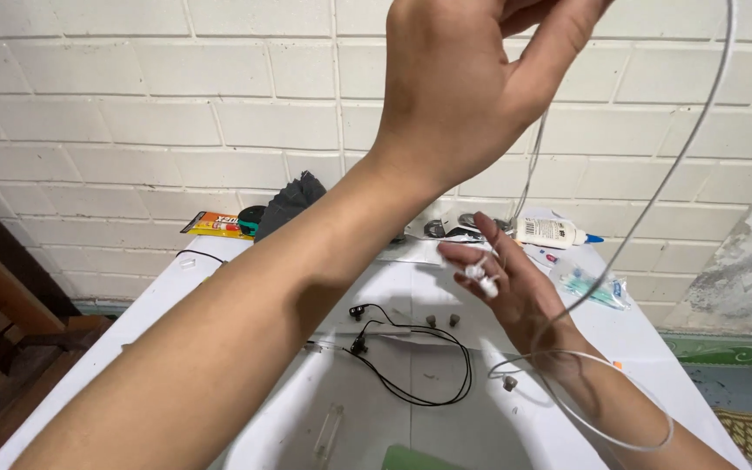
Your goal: Assembling or repairing small electronic components, specifically wires and connectors, on a workbench.
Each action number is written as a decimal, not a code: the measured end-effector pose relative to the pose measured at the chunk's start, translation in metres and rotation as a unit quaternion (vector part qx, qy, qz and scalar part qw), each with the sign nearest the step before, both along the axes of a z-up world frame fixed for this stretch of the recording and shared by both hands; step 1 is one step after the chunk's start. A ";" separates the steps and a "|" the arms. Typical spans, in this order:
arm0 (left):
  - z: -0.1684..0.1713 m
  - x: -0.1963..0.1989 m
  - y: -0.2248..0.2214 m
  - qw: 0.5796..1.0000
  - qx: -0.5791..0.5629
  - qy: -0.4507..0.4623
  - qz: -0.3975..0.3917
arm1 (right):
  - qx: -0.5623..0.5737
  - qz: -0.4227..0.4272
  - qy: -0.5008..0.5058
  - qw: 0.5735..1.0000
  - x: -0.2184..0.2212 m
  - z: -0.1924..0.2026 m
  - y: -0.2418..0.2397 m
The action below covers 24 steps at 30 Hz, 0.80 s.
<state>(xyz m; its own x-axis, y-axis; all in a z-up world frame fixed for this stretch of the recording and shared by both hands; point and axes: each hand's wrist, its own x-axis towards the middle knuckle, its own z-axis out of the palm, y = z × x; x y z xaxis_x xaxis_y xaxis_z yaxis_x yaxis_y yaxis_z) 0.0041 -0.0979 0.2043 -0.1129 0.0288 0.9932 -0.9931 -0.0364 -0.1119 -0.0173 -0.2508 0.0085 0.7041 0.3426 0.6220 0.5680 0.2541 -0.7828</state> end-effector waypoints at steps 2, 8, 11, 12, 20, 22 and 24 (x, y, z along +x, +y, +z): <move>-0.003 0.016 -0.001 1.000 -0.012 0.006 0.025 | 0.020 0.052 0.022 0.998 -0.004 0.001 0.001; -0.034 0.072 0.028 0.994 -0.023 0.086 0.064 | 0.071 0.193 0.196 0.959 -0.007 0.004 -0.010; -0.067 0.095 0.052 0.988 0.012 0.131 0.079 | 0.049 0.269 0.226 0.935 -0.006 0.004 -0.014; -0.080 0.102 0.060 0.982 0.026 0.158 0.105 | 0.035 0.298 0.225 0.927 -0.005 0.000 -0.015; -0.176 0.135 0.124 0.901 0.160 0.284 0.288 | -0.007 0.018 0.292 0.956 0.003 -0.008 -0.005; -0.193 0.135 0.135 0.873 0.206 0.324 0.301 | -0.012 -0.012 0.294 0.956 0.008 -0.011 -0.003; -0.209 0.131 0.139 0.853 0.260 0.359 0.275 | -0.089 -0.130 0.244 0.957 0.010 -0.013 0.000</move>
